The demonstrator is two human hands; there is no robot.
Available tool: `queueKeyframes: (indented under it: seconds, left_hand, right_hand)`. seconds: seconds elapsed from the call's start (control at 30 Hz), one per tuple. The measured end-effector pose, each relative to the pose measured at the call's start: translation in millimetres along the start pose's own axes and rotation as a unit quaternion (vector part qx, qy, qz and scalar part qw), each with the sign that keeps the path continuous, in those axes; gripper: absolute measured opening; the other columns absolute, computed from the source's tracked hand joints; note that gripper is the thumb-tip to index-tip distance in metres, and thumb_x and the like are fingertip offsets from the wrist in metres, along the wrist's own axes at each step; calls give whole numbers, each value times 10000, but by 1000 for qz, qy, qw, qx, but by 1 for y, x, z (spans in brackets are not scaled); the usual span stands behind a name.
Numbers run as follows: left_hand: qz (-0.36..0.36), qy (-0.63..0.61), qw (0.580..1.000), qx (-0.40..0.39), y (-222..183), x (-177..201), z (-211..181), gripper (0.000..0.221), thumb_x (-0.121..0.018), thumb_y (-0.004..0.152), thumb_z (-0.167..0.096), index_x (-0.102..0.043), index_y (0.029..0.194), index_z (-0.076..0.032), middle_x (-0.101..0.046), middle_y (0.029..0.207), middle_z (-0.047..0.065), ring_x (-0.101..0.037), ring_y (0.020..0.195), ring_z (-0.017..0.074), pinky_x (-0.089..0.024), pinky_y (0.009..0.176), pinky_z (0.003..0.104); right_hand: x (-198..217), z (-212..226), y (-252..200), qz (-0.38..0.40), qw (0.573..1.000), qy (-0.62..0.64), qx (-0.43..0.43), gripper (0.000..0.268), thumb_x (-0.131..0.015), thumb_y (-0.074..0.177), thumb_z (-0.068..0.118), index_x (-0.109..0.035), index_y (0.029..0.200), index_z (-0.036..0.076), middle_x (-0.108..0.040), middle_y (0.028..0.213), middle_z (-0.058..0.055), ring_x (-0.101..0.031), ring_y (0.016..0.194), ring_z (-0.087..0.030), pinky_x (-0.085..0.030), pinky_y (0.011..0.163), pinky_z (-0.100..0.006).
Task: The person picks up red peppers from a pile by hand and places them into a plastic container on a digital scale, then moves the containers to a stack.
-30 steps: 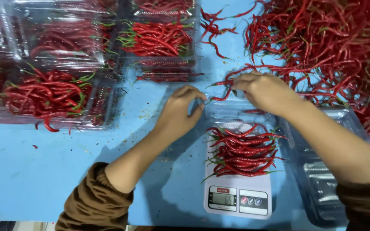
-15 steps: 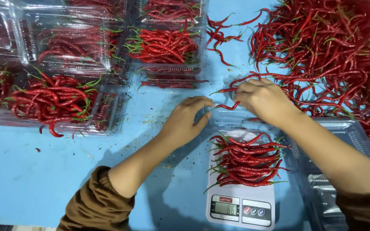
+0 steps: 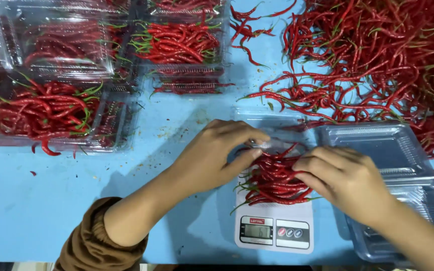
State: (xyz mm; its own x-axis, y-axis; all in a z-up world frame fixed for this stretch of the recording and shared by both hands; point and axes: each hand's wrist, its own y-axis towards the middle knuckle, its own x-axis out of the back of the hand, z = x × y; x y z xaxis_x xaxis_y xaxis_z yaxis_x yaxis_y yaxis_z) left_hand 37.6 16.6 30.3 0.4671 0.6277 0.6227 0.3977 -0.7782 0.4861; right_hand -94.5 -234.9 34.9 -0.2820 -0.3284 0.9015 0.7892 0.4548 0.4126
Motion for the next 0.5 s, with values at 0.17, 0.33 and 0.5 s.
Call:
queueKeyframes:
  seconds: [0.17,0.33,0.5]
  left_hand:
    - [24,50,998,-20,-6,-27,15,191,-569,1000,-200,-644,1163,-135,-729,1128,17,-692,1030,252,-453,918,422]
    - [6,78,997,-16,-6,-37,34,185,-574,1007,-214,-685,1130,-130,-714,1107,23,-679,1032,248,-451,923,423]
    - [-74,13,997,-16,-4,-34,48,163,-561,1034,-150,-658,1145,-79,-685,1093,94,-679,994,291,-511,856,429]
  right_hand:
    - [-27,7,-7,-3,1000,-16,-7,121,-645,994,173,-609,900,104,-656,922,-9,-644,784,-205,-530,754,-335]
    - [-22,11,-10,4,999,-37,21,140,-590,1023,180,-625,902,120,-664,994,-13,-626,824,-214,-451,730,-339]
    - [-7,8,-22,42,999,15,-8,158,-636,966,260,-715,1025,137,-696,1258,-43,-689,1058,-209,-463,852,-378]
